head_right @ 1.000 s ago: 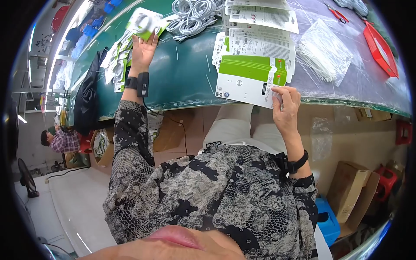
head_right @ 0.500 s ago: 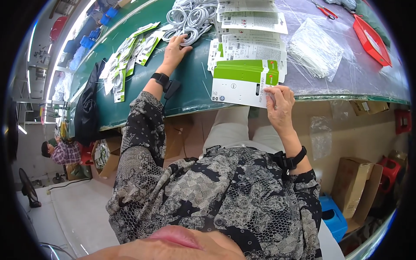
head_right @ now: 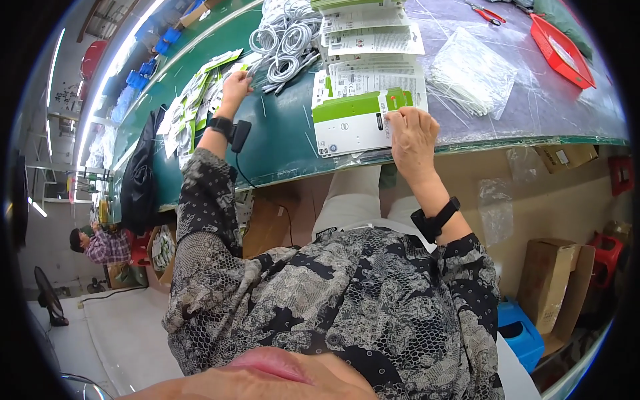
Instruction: The person packages a USB cable by hand, threading a plastic tie through the cardboard backing and around the cable, then pulling the tie tight and setting the unit aside.
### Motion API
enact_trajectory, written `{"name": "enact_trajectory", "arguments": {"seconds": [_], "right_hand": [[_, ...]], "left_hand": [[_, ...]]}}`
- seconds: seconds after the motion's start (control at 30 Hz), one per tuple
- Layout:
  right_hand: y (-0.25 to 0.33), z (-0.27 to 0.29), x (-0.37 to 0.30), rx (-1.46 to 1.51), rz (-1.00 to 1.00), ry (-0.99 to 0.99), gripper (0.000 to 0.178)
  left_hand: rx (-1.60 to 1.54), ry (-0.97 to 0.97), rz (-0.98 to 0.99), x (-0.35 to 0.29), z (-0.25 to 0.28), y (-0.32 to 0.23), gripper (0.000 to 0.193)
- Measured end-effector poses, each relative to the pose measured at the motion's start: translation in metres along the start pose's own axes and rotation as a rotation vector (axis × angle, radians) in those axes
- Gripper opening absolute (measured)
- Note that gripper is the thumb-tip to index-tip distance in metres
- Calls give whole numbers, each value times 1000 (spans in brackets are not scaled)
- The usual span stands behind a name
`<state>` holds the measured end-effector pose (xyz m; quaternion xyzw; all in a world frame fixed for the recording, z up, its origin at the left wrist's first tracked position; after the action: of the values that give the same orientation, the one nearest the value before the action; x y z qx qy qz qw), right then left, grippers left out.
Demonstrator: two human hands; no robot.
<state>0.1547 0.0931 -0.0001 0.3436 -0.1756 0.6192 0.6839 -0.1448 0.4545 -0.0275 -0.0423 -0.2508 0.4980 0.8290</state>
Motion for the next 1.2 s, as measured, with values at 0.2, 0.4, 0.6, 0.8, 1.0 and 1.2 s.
{"name": "enact_trajectory", "arguments": {"seconds": [0.2,0.4,0.6,0.8,1.0,1.2], "right_hand": [[-14,-17,-1,174,10,59,17],[-8,1,-1,216,45,-35,20],[-1,40,-1,257,31,-136,22],[-5,64,-12,371,38,-125,21],[4,98,-4,592,-42,-127,21],[-11,82,22,893,-294,84,23]], "left_hand": [[-1317,319,510,-59,29,-32,23],[-1887,406,341,-92,76,-125,24],[-2106,621,92,-124,74,-217,29],[-2099,699,16,-148,60,-285,29],[-1685,636,15,-156,43,-306,32],[-1391,786,0,-174,33,-328,37]]}}
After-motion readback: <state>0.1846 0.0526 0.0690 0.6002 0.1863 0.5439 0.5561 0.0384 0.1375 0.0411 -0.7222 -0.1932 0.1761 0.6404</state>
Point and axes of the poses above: each hand's wrist, its own x-axis towards the middle knuckle, its own z-axis out of the back of the hand, y = z × x, the point moved 9 cm from there along x, towards the middle knuckle, and after that the axes turned 1 degree about -z, right-handed, at the moved point
